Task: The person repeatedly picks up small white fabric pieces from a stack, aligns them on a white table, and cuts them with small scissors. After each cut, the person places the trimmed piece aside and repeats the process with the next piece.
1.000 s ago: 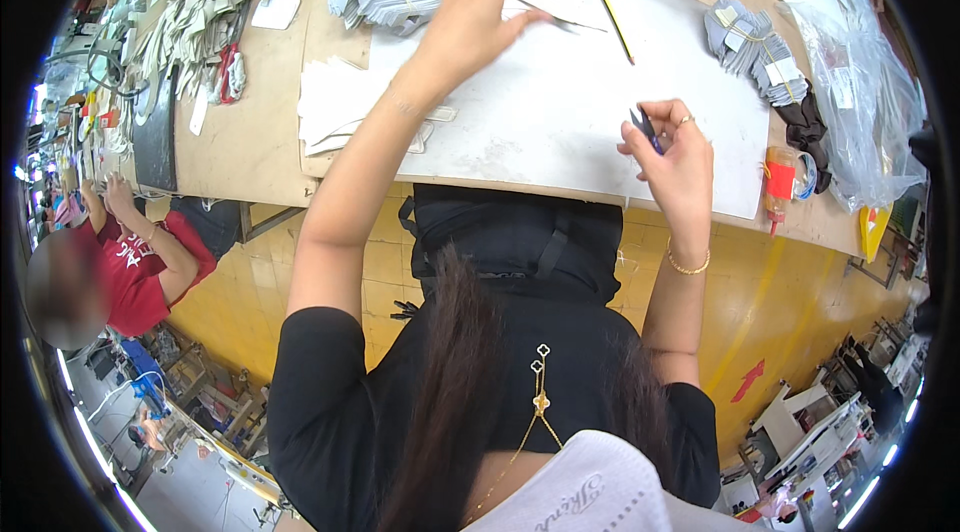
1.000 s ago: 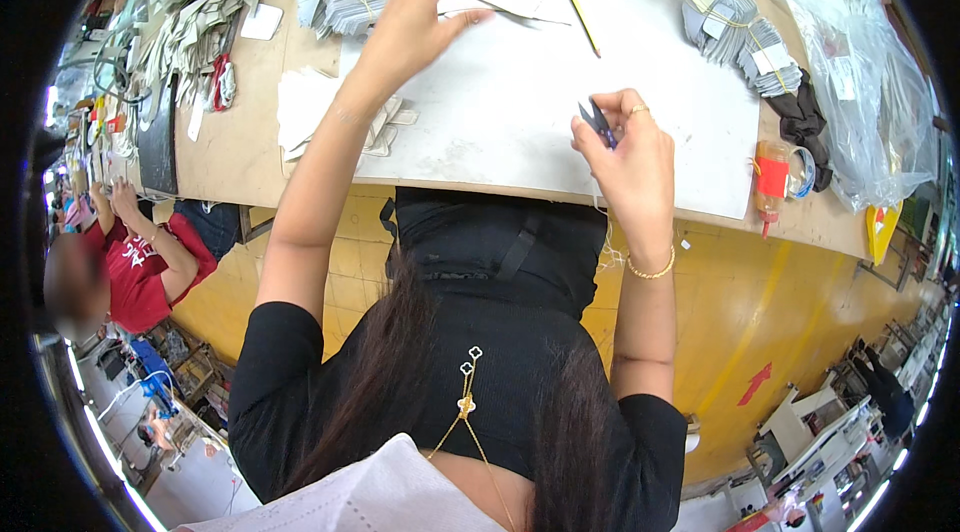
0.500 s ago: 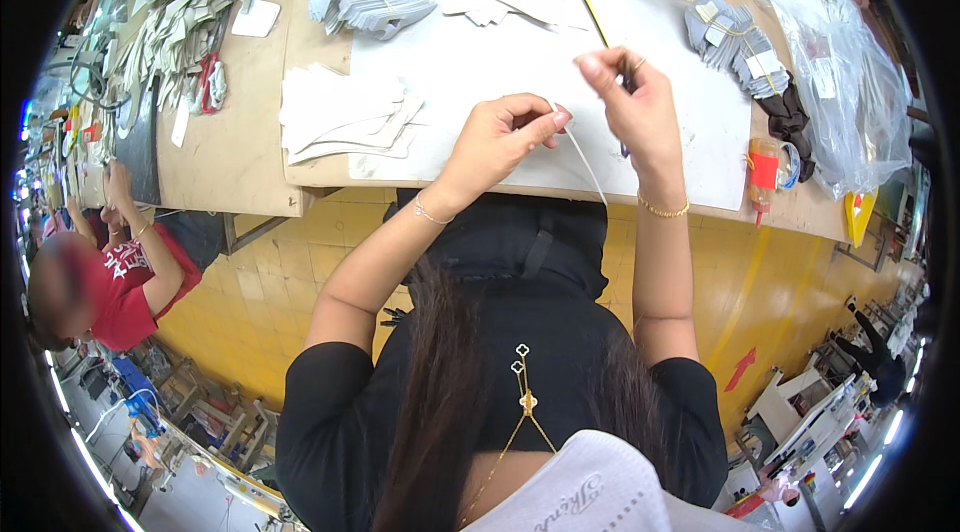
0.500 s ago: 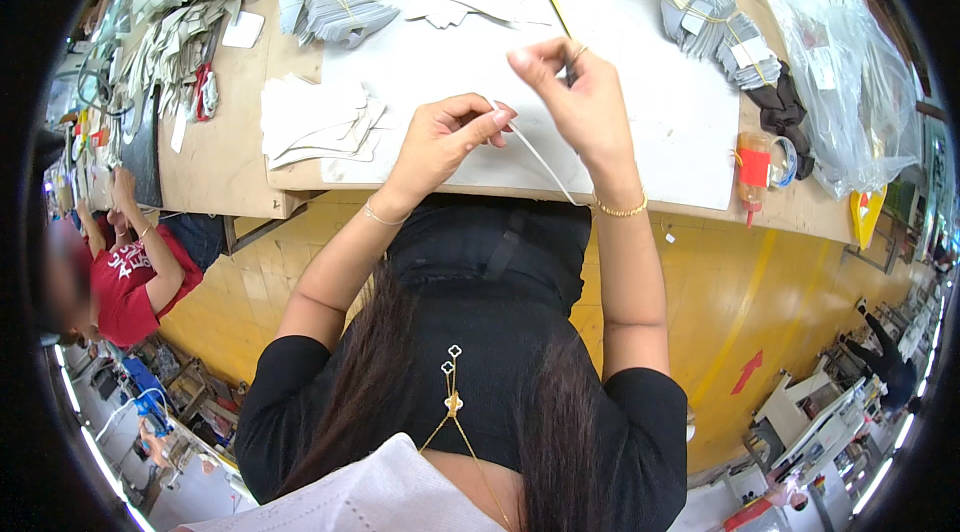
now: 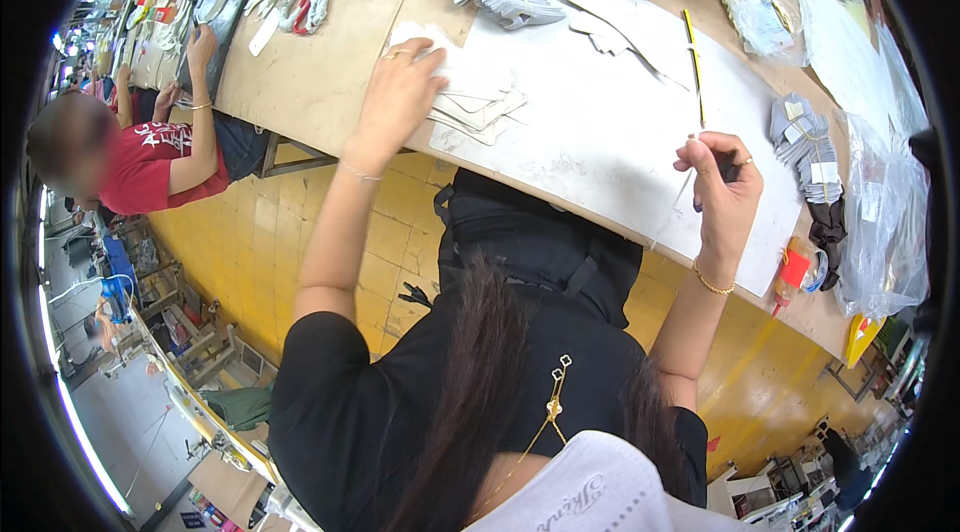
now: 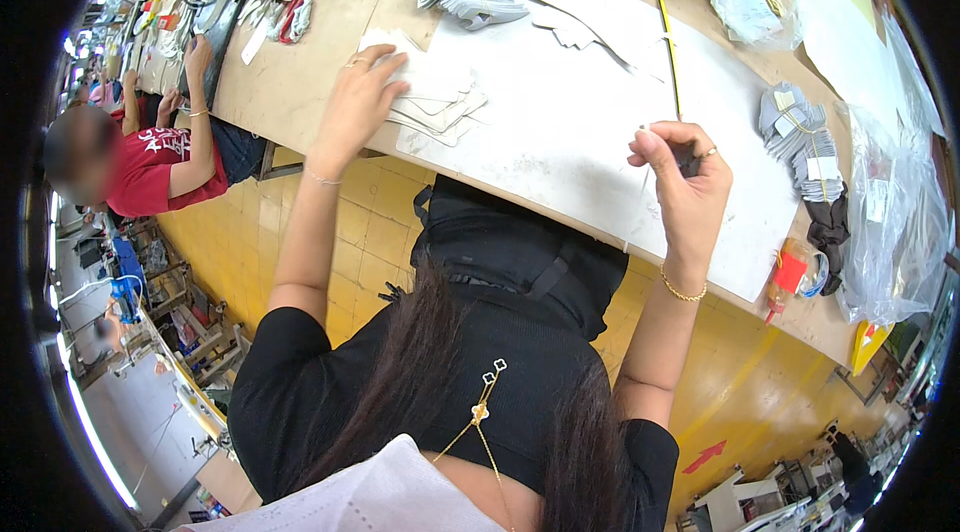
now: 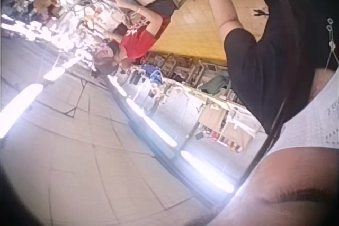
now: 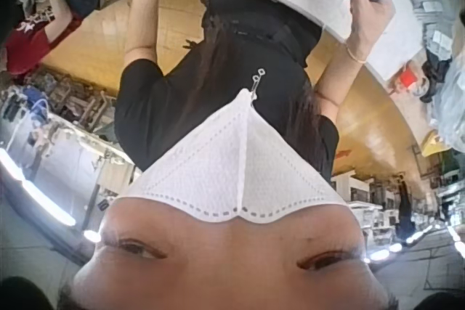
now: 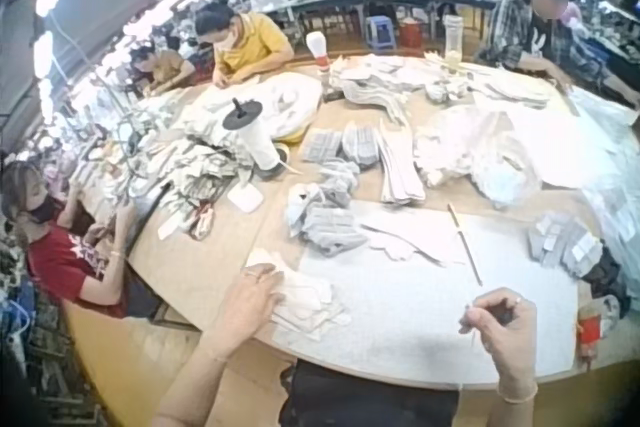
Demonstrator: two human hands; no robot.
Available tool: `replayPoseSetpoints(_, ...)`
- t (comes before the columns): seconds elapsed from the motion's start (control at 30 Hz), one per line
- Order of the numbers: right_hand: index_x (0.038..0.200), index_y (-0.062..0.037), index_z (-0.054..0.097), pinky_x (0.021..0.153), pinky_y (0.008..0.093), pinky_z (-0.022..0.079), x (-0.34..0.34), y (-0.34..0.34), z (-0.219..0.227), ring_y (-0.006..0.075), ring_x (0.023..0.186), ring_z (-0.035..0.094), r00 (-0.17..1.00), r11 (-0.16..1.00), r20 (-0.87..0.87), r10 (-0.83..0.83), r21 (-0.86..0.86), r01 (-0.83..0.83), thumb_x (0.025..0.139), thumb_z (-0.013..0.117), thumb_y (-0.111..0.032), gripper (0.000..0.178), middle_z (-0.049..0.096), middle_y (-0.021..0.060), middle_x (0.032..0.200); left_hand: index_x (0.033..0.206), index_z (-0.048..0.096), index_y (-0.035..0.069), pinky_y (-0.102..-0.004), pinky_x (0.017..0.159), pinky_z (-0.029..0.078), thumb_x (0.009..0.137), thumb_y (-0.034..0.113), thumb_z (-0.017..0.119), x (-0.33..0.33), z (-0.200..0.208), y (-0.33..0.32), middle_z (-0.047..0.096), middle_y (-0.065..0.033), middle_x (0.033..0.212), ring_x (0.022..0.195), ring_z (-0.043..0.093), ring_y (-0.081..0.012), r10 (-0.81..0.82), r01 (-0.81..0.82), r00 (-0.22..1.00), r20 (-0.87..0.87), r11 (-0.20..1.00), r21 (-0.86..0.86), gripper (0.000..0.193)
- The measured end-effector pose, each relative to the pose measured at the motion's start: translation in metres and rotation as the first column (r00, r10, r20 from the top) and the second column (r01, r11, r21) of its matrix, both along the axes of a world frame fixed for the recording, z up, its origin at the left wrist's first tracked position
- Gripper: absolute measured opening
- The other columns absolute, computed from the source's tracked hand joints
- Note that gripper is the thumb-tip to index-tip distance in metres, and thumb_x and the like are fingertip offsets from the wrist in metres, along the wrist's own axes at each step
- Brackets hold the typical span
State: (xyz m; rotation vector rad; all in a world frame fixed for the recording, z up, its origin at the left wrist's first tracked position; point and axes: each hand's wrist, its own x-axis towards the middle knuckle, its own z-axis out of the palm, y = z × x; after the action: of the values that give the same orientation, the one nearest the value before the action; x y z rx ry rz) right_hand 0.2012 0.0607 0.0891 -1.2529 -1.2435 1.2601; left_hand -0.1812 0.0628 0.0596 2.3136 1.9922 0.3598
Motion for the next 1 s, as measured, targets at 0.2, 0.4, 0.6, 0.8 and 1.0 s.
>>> replayPoseSetpoints(0.2, 0.099, 0.0001, 0.068, 0.048, 0.0180, 0.040, 0.018, -0.001, 0.004, 0.0143, 0.066, 0.070, 0.993, 0.993, -0.046, -0.105, 0.053, 0.107, 0.095, 0.076, -0.012, 0.015, 0.073, 0.0125, 0.085, 0.109, 0.068, 0.005, -0.0421, 0.093, 0.045, 0.085, 0.013, 0.076, -0.018, -0.011, -0.009, 0.066, -0.0097, 0.112, 0.105, 0.062, -0.0300, -0.049, 0.048, 0.998, -0.028, 0.998, -0.028, 0.027)
replayPoseSetpoints(0.4, 0.099, -0.0006, 0.066, 0.047, 0.0182, 0.040, 0.032, -0.009, 0.008, 0.0125, 0.063, 0.066, 0.972, 0.979, -0.163, -0.170, 0.083, 0.185, 0.095, 0.076, -0.013, 0.017, 0.073, 0.0135, 0.085, 0.105, 0.063, 0.008, -0.0417, 0.090, 0.042, 0.081, 0.013, 0.080, -0.021, -0.009, 0.001, 0.064, -0.0076, 0.102, 0.102, 0.061, -0.0285, 0.034, -0.020, 0.997, 0.066, 0.978, -0.206, 0.029)
replayPoseSetpoints(0.6, 0.099, -0.0026, 0.063, 0.046, 0.0188, 0.040, 0.046, -0.014, 0.006, 0.0123, 0.060, 0.064, 0.948, 0.975, -0.258, -0.186, 0.075, 0.211, 0.095, 0.077, -0.012, 0.017, 0.073, 0.0143, 0.085, 0.105, 0.066, 0.010, -0.0437, 0.097, 0.039, 0.080, 0.018, 0.082, -0.032, -0.005, 0.013, 0.065, -0.0085, 0.104, 0.104, 0.060, -0.0302, -0.093, 0.100, 0.994, 0.051, 0.983, -0.151, 0.031)
replayPoseSetpoints(0.8, 0.098, -0.0040, 0.061, 0.044, 0.0193, 0.041, 0.053, -0.022, 0.007, 0.0128, 0.060, 0.065, 0.930, 0.983, -0.340, -0.141, 0.065, 0.173, 0.095, 0.075, -0.009, 0.015, 0.072, 0.0138, 0.086, 0.094, 0.069, 0.007, -0.0464, 0.098, 0.041, 0.080, 0.019, 0.081, -0.030, 0.005, 0.014, 0.064, -0.0108, 0.113, 0.108, 0.060, -0.0318, -0.120, 0.097, 0.989, -0.088, 0.968, -0.231, 0.021)
replayPoseSetpoints(1.0, 0.097, -0.0031, 0.059, 0.043, 0.0191, 0.041, 0.053, -0.024, 0.009, 0.0135, 0.060, 0.066, 0.924, 0.977, -0.353, -0.146, 0.095, 0.191, 0.096, 0.074, -0.007, 0.015, 0.072, 0.0149, 0.086, 0.091, 0.069, 0.004, -0.0463, 0.103, 0.041, 0.079, 0.016, 0.081, -0.012, 0.053, -0.018, 0.068, -0.0130, 0.125, 0.115, 0.060, -0.0316, -0.330, 0.251, 0.935, -0.130, 0.875, -0.414, 0.021)
